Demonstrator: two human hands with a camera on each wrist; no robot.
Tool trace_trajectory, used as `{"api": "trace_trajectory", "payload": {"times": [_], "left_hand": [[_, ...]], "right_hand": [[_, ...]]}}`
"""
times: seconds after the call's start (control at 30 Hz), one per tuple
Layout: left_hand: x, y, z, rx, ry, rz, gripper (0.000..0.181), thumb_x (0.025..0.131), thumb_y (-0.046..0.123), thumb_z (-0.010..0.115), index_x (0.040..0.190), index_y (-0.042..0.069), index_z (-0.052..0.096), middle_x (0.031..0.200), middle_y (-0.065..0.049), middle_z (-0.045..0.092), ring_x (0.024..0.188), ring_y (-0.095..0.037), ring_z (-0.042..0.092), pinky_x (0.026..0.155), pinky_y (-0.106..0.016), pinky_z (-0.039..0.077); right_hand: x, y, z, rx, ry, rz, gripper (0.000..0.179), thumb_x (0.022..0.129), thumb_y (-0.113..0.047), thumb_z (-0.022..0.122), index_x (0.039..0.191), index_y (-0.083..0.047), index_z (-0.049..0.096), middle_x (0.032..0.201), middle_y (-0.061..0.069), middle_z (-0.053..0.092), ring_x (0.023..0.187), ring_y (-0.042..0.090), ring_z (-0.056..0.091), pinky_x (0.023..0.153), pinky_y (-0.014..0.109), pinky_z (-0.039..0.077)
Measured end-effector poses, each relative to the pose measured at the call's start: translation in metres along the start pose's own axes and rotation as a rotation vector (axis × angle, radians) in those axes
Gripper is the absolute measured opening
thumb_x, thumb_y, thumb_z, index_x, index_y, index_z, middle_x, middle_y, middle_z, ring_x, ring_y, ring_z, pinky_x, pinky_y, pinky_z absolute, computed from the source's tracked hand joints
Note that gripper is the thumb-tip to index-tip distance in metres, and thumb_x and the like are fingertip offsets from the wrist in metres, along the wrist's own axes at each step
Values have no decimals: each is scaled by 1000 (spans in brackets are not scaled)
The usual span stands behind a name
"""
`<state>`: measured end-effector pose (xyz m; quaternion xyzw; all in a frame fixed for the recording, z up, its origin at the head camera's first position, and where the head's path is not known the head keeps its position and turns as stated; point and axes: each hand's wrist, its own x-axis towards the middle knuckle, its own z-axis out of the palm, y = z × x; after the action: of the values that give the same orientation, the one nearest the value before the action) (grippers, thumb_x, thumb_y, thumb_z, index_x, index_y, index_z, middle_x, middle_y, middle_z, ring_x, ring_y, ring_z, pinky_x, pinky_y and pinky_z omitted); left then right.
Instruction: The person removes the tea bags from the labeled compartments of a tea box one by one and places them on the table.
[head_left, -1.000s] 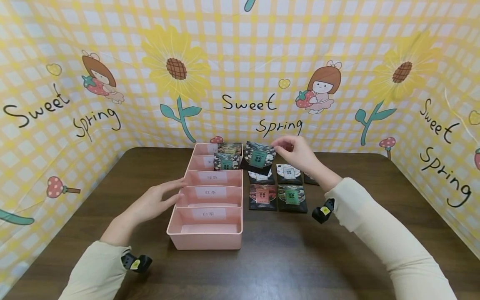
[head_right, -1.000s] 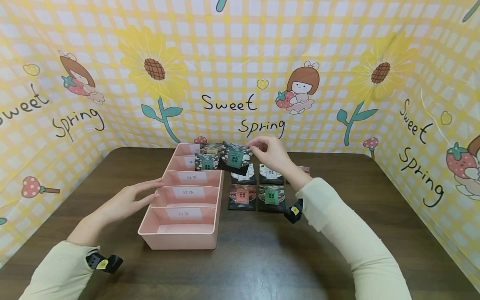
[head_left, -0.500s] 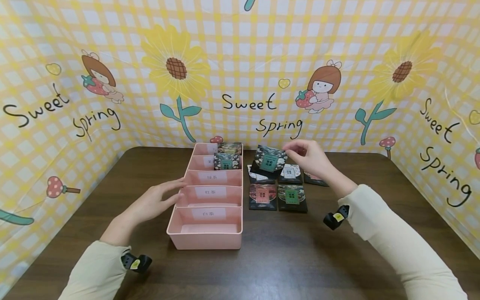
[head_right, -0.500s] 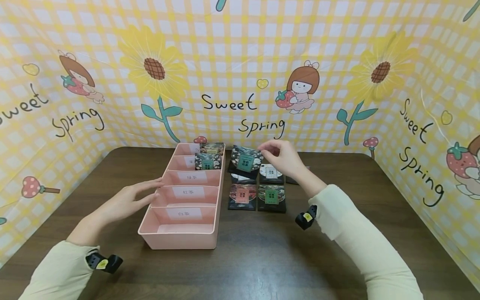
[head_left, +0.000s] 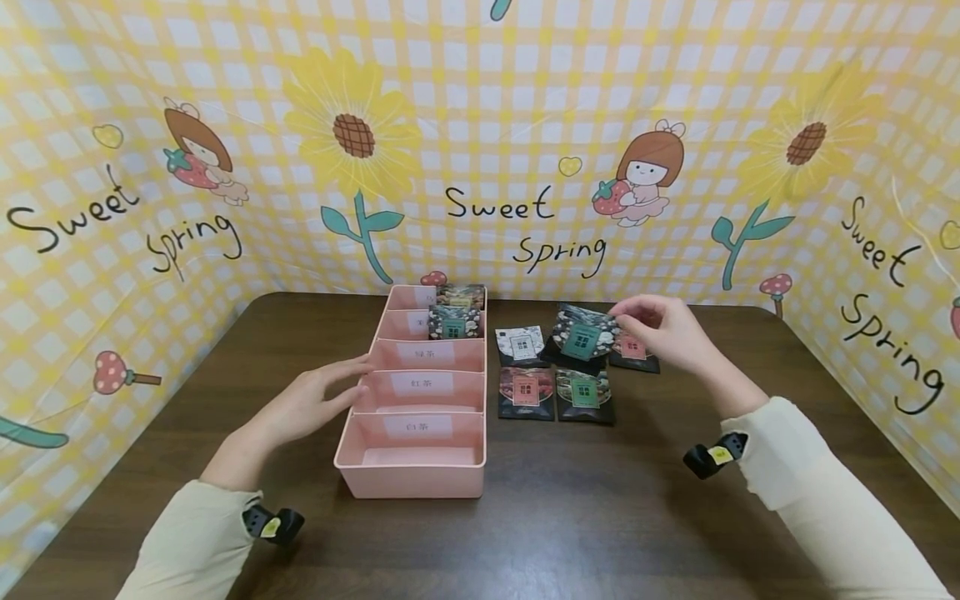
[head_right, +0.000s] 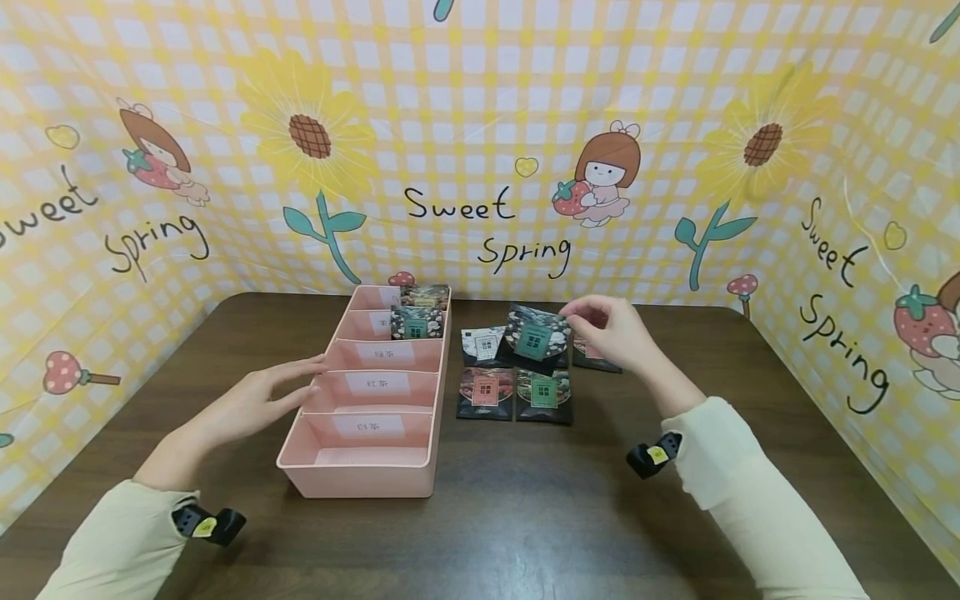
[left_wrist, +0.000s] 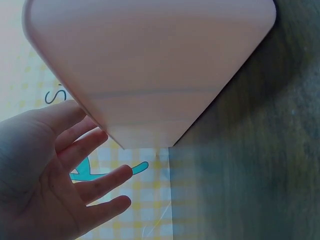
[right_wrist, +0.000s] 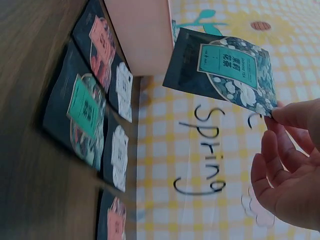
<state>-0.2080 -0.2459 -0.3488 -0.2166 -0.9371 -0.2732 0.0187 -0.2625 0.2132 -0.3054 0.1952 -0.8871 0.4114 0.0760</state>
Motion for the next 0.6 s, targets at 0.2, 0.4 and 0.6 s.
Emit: {"api": "trace_trajectory", "payload": {"times": [0.2,0.4,0.6], "left_hand": [[0,-2,1,6,5,2,42,94,25,55,132,6,52,140,-21,46,129,-41,42,103,-58,36],[0,-2,1,-2,7,0,42,94,23,55,132,5,52,140,-21,46,130,-41,42,104,-57,36],[0,-3,1,1,10,3,42,94,24,55,132,6,52,141,-20,46,130,-41,42,103,-57,36]], "right_hand": [[-12,20,-12,8,-25,-2,21,93,-16,57,105,0,65,72,-9,64,65,4,59,58,21,50],[-24,38,-25,-91,-26,12,20,92,-16,58,104,-2,66,89,5,68,71,1,58,63,18,50],[-36,56,-36,-141,-34,29,20,92,-14,58,104,-1,66,93,9,67,74,0,55,64,17,47]]}}
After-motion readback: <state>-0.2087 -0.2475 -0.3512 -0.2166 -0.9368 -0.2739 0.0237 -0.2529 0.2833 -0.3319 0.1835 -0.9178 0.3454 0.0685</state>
